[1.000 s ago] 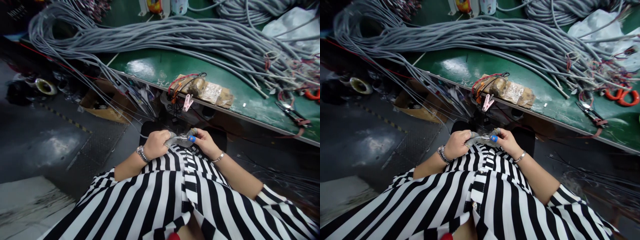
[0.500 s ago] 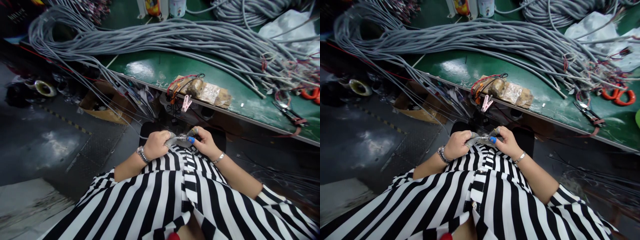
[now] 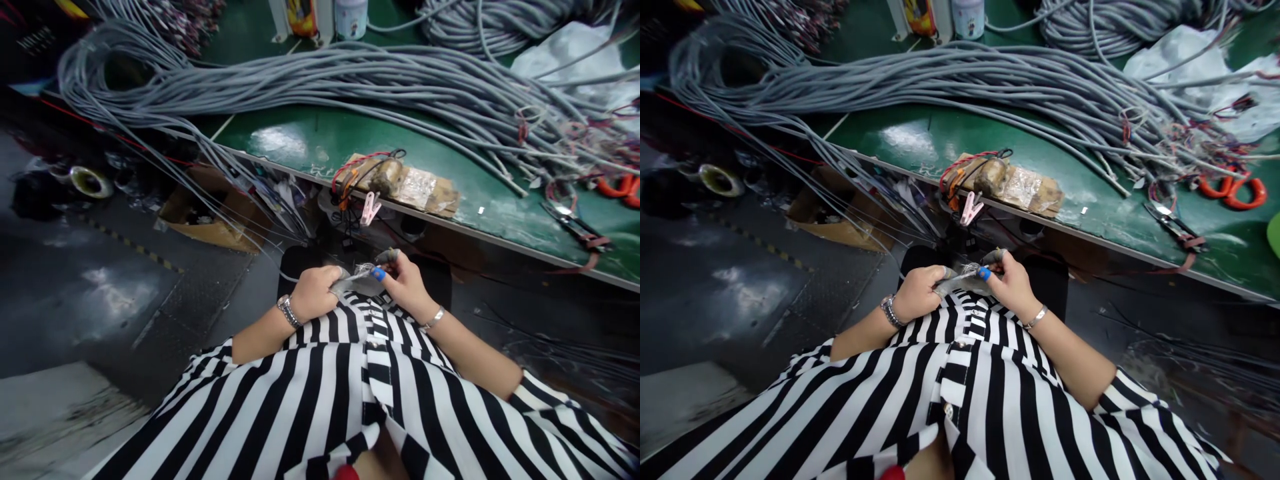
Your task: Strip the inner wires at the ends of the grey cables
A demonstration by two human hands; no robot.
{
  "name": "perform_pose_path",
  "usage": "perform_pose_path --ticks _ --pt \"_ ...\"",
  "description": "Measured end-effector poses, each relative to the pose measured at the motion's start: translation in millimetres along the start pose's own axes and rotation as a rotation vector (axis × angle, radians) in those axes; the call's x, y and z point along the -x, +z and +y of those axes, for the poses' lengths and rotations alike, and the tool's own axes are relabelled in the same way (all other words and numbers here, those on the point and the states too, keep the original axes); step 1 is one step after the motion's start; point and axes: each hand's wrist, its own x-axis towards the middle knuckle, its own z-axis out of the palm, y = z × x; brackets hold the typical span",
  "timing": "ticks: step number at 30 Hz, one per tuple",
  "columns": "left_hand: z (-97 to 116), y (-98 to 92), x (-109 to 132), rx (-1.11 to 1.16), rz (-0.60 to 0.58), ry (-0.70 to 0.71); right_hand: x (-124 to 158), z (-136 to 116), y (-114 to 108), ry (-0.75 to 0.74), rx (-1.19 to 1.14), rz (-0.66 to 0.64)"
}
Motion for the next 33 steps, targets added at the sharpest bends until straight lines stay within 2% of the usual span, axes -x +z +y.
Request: perform_pose_path --ticks 2,4,6,9,12,16,19,23,27,33 --pt "-1 -1.1 -1 -0.005 0.006 -0.027 1 -2 -5 -0.047 0.092 -0.008" --pt "-1 -1.3 -1 -0.016 0.014 -0.034 1 -4 -6 -0.061 0.084 -0.035" --pt "0 -0.6 -3 -0.007 0.014 -0.028 1 -4 -4 -0.024 -0.071 -0.043" --pt "1 2.2 -4 0.056 -0.015 -0.021 -1 -1 2 0.077 -0.309 0.033" --pt "2 5.7 -5 0.231 -0.020 -0.107 -5 3 3 0.116 -0.292 0.081" --pt "2 8.3 -6 0.542 0.071 -0.301 -6 7 -4 0.137 -0.221 0.072" --pt "4 9.9 -7 0.680 0.078 -0.394 -4 3 -2 0.248 -0.394 -0.008" --pt "9 15.3 -9 0.715 0.034 -0.401 -7 -15 14 0.366 -0.691 -0.164" --pt "12 19.1 -11 0.672 0.039 -0.379 -15 -29 26 0.347 -0.817 -0.063" --pt "13 17.4 -12 0.707 0.051 -0.427 -17 -31 28 0.362 -0.734 0.039"
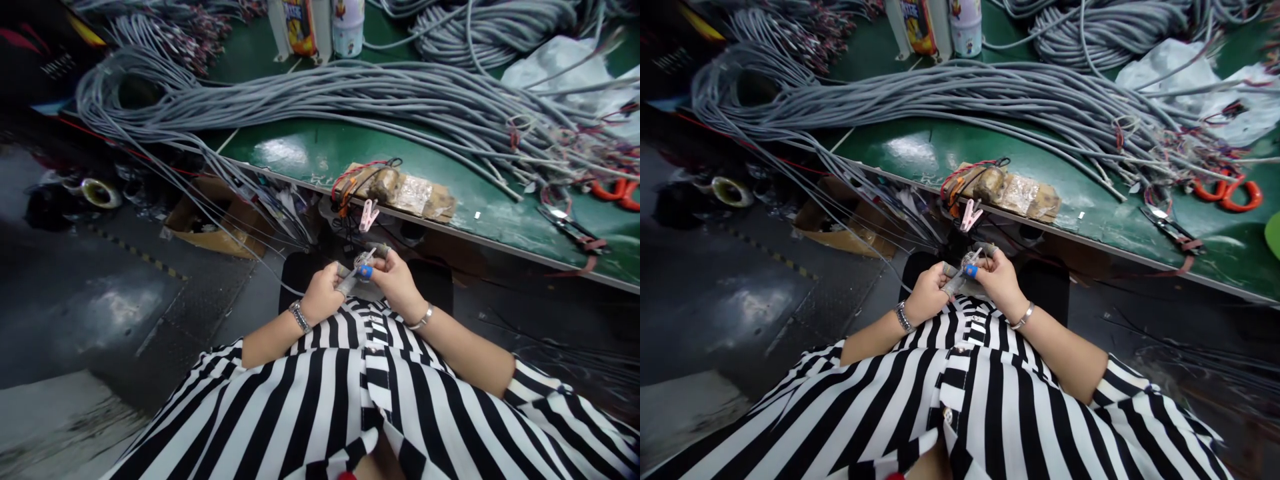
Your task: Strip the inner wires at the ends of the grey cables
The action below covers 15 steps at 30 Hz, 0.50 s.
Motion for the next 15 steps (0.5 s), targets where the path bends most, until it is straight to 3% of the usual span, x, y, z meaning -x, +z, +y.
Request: perform_pose_path --ticks 9,15 --pt "-4 3.5 -3 0.159 0.012 -0.059 1 -2 4 0.037 -0.026 0.023" --pt "-16 2.7 -6 0.211 -0.082 -0.068 5 -7 3 0.076 -0.224 -0.034"
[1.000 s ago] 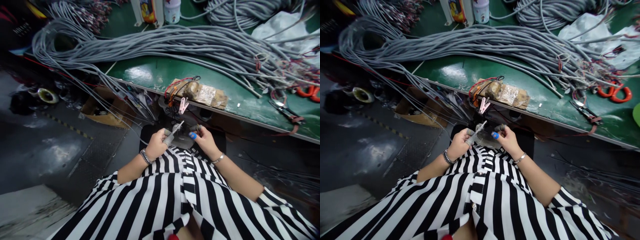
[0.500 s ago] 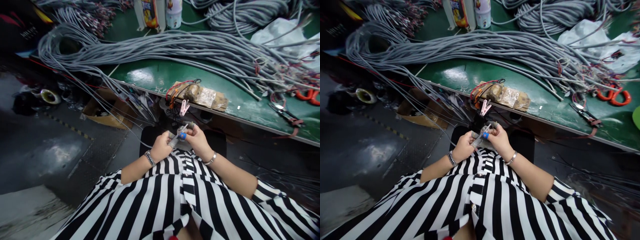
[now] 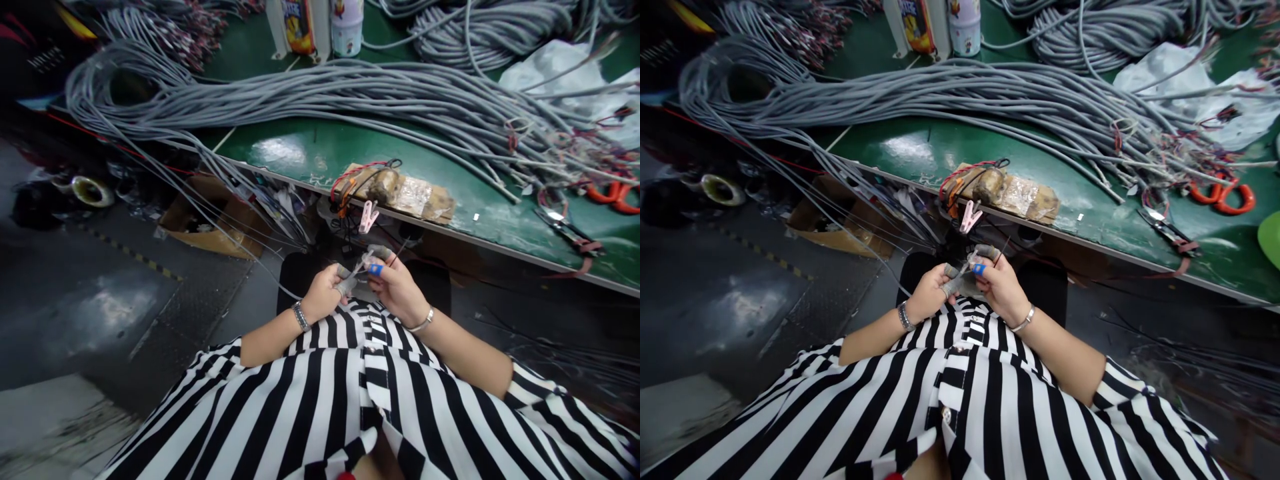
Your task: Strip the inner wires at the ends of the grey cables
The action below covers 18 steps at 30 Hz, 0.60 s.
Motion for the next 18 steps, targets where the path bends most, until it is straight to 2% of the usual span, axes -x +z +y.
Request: perform_pose_path --ticks 5,10,12,14,18 --pt "-3 0.0 -3 0.057 -0.061 -0.016 -1 -2 -8 0.072 -0.036 -0.037" --pt "16 1.7 -8 0.213 -0.119 0.128 0 1 -12 0.052 0.065 -0.065" --pt "23 1.5 -11 0.227 -0.104 0.129 2 1 -12 0.031 0.109 -0.084" --pt "29 0.4 -15 0.244 -0.090 0.071 4 0 -11 0.002 0.139 -0.111" --pt "35 -3.3 -19 0.271 -0.130 -0.170 8 -3 -11 -0.018 0.179 -0.135"
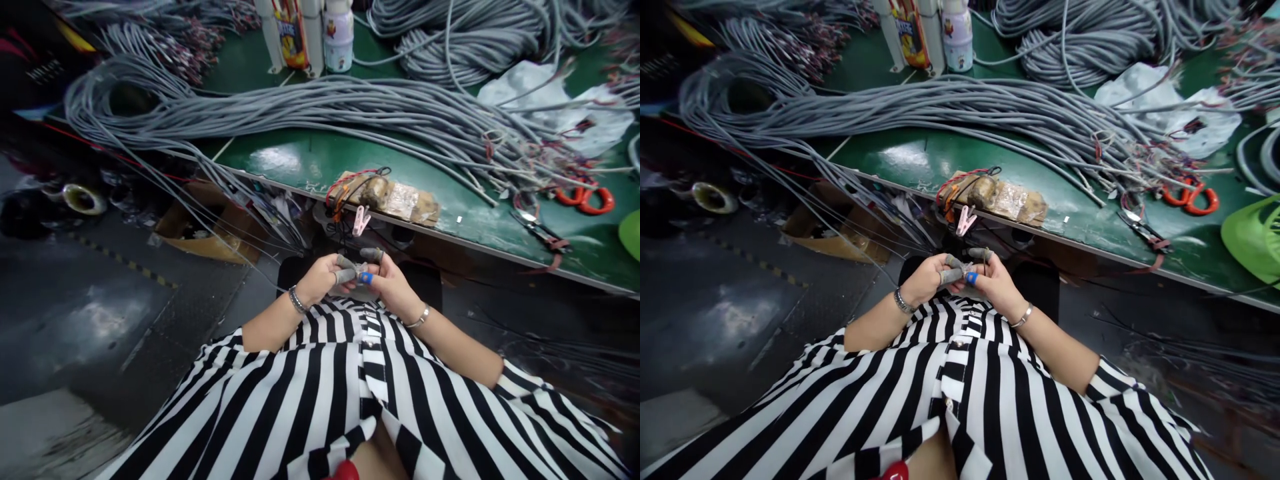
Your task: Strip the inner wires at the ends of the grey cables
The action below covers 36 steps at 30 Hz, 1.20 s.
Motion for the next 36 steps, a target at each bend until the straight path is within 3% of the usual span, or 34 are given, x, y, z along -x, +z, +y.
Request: perform_pose_path --ticks 2,5,12,15,18,23,26,31,33,34,36 --pt "2 -0.9 0 -0.003 -0.017 -0.063 1 -2 -1 0.008 0.019 0.005" --pt "3 -1.5 0 -0.013 -0.009 -0.042 -1 -2 -1 -0.002 0.035 -0.008" --pt "-1 -4.1 0 0.052 0.088 -0.062 -14 4 -2 -0.048 0.105 -0.147" --pt "-4 -0.2 1 0.142 0.171 0.015 -15 5 -3 -0.039 0.128 -0.242" --pt "-8 3.8 2 0.054 0.254 0.170 -12 3 -1 -0.078 0.142 -0.316" --pt "-14 1.2 2 -0.347 0.378 0.422 -12 1 4 -0.118 0.017 -0.082" --pt "-14 -0.6 -3 -0.430 0.401 0.465 -13 0 5 -0.098 0.024 -0.071" --pt "-1 -13.6 -15 0.084 0.459 0.177 -2 -3 8 -0.200 0.386 -0.387" --pt "6 -21.9 -16 0.165 0.487 0.149 0 -2 8 -0.214 0.501 -0.482" --pt "9 -24.6 -15 0.185 0.492 0.153 0 -1 7 -0.225 0.503 -0.467" --pt "11 -25.0 -11 0.248 0.471 0.160 -7 2 4 -0.264 0.431 -0.304"
